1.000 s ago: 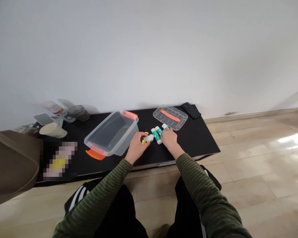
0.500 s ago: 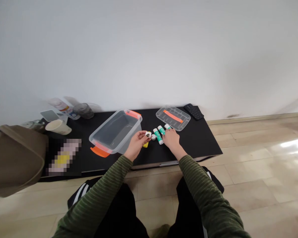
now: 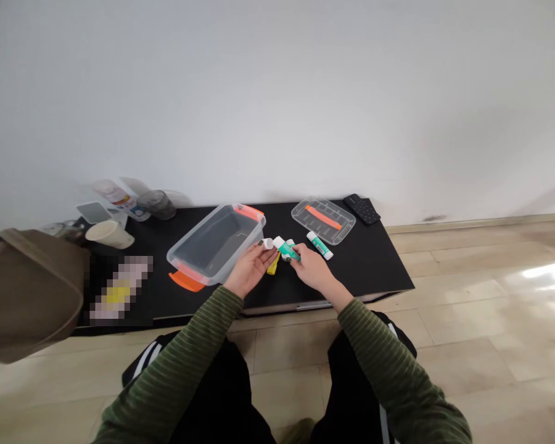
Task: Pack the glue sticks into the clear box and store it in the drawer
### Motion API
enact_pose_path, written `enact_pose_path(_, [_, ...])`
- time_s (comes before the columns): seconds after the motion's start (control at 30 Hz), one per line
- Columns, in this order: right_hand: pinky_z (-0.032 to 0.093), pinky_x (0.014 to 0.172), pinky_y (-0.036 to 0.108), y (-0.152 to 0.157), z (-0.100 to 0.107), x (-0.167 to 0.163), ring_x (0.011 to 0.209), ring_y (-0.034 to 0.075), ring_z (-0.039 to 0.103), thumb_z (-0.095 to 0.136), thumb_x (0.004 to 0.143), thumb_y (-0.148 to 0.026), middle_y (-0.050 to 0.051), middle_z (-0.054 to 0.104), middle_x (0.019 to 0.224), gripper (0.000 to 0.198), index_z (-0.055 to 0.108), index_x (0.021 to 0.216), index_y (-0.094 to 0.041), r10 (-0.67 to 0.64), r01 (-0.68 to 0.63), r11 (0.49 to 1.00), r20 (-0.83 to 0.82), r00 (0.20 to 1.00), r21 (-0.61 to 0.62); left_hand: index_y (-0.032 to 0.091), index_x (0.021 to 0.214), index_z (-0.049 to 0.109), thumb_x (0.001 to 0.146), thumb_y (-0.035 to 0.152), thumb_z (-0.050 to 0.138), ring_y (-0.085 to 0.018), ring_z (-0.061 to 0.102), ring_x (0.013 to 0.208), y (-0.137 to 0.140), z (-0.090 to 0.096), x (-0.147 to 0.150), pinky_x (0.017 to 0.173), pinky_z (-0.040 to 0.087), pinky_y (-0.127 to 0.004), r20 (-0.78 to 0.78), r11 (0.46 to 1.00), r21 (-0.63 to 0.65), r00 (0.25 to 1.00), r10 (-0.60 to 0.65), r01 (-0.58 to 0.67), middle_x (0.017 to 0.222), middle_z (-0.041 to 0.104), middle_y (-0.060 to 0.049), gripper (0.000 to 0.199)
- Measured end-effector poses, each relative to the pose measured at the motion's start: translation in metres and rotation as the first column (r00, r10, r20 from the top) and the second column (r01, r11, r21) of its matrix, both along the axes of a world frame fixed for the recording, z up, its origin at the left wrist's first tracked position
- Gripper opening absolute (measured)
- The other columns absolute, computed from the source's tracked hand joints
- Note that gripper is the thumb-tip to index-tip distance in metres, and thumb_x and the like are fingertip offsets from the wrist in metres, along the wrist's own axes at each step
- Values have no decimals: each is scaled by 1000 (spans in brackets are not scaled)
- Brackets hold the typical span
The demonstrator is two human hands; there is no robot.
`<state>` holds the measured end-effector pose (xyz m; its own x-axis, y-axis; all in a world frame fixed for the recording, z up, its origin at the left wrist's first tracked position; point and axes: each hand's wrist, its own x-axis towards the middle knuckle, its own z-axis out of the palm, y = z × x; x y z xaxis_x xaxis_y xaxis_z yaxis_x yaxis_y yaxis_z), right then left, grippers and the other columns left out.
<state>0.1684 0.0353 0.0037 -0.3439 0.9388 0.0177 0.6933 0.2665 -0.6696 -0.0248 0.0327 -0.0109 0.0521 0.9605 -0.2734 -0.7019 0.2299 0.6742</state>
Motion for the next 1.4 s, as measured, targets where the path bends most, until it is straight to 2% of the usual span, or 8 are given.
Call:
enact_pose_path(0.27, [44, 89, 30, -1, 5, 4, 110, 22, 61, 53, 92, -18, 9, 67, 118, 28, 55, 120, -19, 38, -49, 994, 114, 993, 97, 18, 99, 62, 79, 23, 77, -14, 70, 94, 1, -3, 1, 102, 49, -36, -84, 1000, 30, 996, -6, 8, 98, 72, -3, 25])
enact_pose_path(0.43, [44, 91, 32, -1, 8, 7, 113, 23, 58, 55, 92, -20, 9, 65, 121, 31, 57, 123, -21, 3, -24, 991, 161, 987, 132, 19, 100, 63, 78, 27, 80, -14, 68, 93, 0, -5, 2, 100, 49, -36, -130, 999, 53, 992, -3, 10, 98, 70, -2, 29])
enact_pose_path(0.77, [42, 97, 33, -3, 10, 7, 111, 23, 58, 56, 92, -22, 9, 66, 118, 29, 62, 120, -21, 3, -28, 980, 124, 992, 198, 17, 100, 66, 73, 28, 83, -14, 66, 90, -3, -6, 7, 95, 50, -33, -203, 996, 84, 979, -3, 21, 98, 68, -3, 34])
enact_pose_path(1.0, [44, 96, 32, -5, 15, 6, 106, 20, 64, 60, 88, -19, 5, 71, 116, 32, 65, 120, -23, 17, -16, 991, -7, 1000, 129, 17, 99, 69, 72, 29, 84, -15, 66, 91, -2, -5, 3, 93, 51, -32, -226, 993, 117, 974, -4, 32, 96, 69, -4, 33])
enact_pose_path(1.23, [48, 92, 31, -4, 11, 6, 98, 19, 67, 62, 86, -23, 3, 74, 108, 31, 69, 116, -22, -42, 39, 999, -213, 976, -20, 18, 102, 71, 71, 30, 84, -15, 65, 91, -3, 1, 2, 90, 51, -30, -245, 987, 153, 970, -10, 48, 99, 70, -4, 36])
enact_pose_path(1.3, [49, 88, 31, -3, 6, 6, 92, 18, 68, 63, 86, -28, 3, 74, 101, 30, 71, 113, -20, -51, 25, 996, -305, 951, -88, 18, 103, 71, 72, 31, 84, -15, 65, 91, -3, 1, 4, 89, 51, -29, -258, 983, 175, 966, -1, 47, 100, 71, -4, 36])
enact_pose_path(1.4, [52, 75, 29, -3, -1, 5, 79, 17, 68, 63, 86, -32, 3, 73, 87, 28, 72, 108, -17, -119, -1, 966, -447, 886, -260, 18, 103, 72, 72, 33, 84, -14, 65, 89, -4, 1, 5, 88, 51, -29, -288, 980, 187, 958, -9, 66, 99, 71, -5, 36])
